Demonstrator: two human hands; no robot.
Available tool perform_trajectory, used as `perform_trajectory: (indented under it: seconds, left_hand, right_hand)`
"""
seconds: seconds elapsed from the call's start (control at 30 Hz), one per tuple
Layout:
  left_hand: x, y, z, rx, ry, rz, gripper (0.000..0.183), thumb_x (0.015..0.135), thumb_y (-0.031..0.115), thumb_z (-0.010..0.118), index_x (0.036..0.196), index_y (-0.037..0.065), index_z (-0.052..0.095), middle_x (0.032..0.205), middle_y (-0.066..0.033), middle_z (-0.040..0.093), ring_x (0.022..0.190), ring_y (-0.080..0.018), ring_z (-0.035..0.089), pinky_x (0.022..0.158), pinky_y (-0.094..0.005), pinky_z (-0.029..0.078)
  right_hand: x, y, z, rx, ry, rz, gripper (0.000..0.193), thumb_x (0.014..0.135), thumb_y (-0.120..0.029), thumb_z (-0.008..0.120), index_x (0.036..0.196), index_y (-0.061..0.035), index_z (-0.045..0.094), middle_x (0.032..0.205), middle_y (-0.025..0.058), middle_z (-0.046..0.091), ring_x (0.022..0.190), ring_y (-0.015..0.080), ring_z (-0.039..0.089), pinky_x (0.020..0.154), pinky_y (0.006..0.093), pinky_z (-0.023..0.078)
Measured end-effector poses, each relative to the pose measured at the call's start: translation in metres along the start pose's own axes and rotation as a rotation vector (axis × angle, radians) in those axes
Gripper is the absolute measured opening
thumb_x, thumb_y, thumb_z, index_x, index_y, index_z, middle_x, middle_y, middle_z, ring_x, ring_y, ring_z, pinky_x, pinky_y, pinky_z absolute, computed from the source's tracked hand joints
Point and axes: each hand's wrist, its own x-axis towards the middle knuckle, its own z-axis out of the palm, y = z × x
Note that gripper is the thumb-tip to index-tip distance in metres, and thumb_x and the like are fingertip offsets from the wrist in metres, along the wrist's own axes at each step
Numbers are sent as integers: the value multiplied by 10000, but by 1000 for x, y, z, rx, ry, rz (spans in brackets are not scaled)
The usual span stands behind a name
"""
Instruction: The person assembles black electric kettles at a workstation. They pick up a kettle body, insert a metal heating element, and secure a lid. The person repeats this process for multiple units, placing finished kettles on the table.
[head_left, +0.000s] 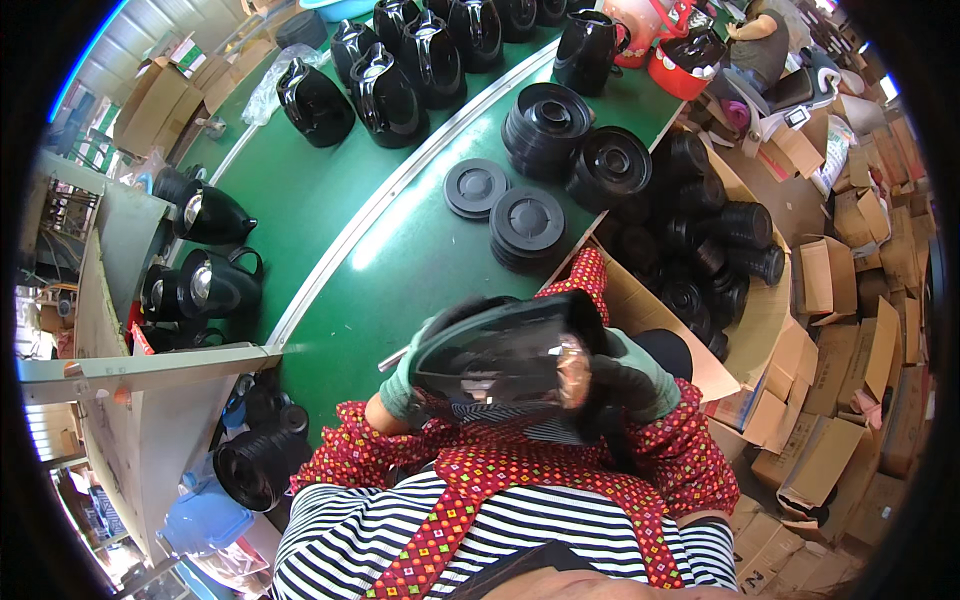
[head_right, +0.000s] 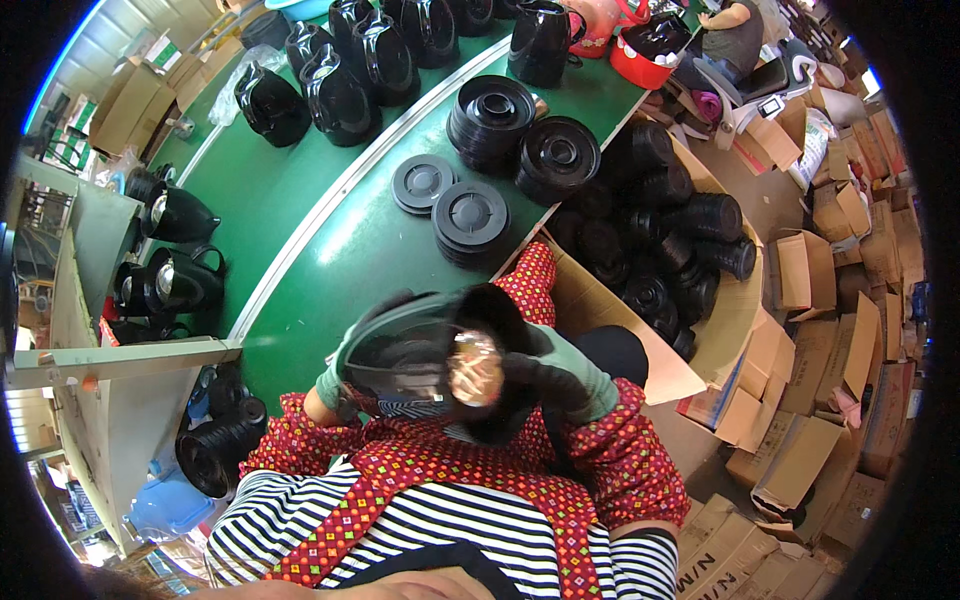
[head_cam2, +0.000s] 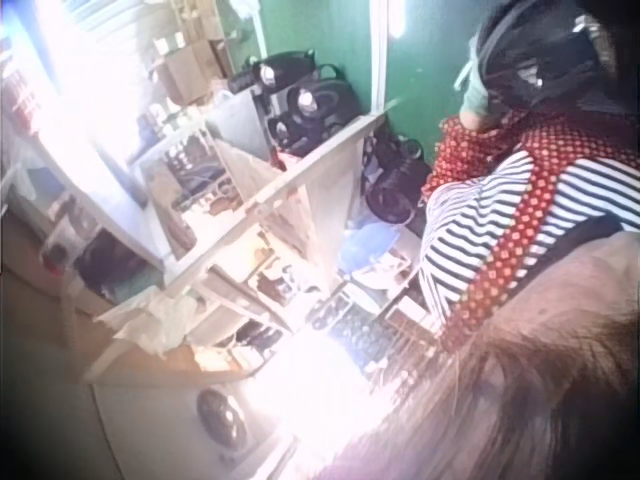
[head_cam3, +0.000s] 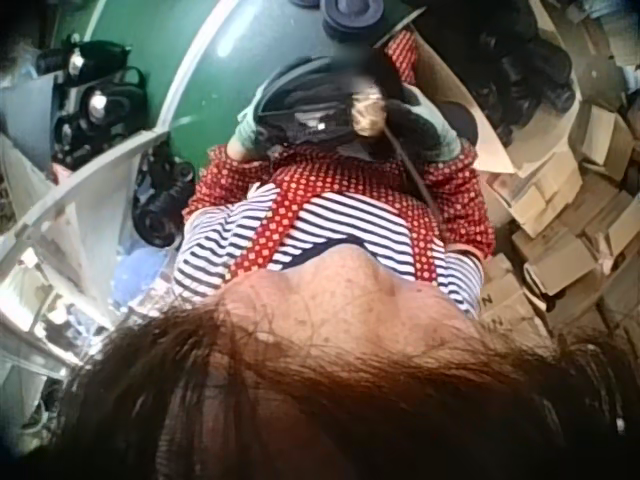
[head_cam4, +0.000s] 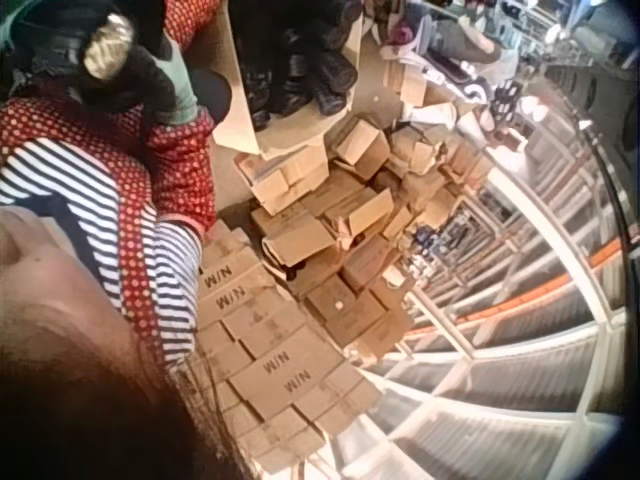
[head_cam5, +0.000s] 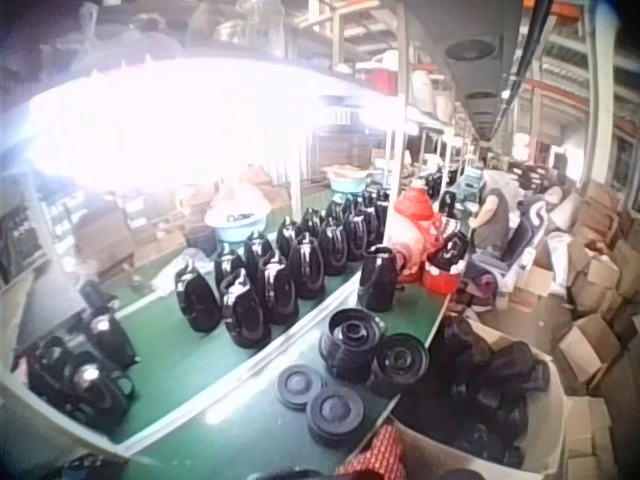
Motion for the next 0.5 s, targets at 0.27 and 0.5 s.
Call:
perform_trajectory:
  seconds: [0.27, 0.5]
  left_hand:
    - [-18, 12, -9, -204, 257, -90, 667, 1040, 125, 677, 1622, 5, 372, 1608, -158, 497, 1432, -259, 533, 1206, -419, 429]
    - [-48, -12, -34, -328, 283, -121, 645, 1056, 155, 657, 1616, 2, 378, 1626, -161, 474, 1472, -249, 486, 1220, -409, 418]
  right_hand:
    - [135, -5, -46, -964, 203, -480, 725, 939, -508, 750, 1521, -113, 572, 1472, 210, 601, 1377, 349, 551, 1178, 473, 412]
    - [199, 1, -93, -2004, 580, -306, 976, 780, -654, 805, 1606, -262, 462, 1606, 318, 349, 1484, 507, 309, 1223, 643, 233]
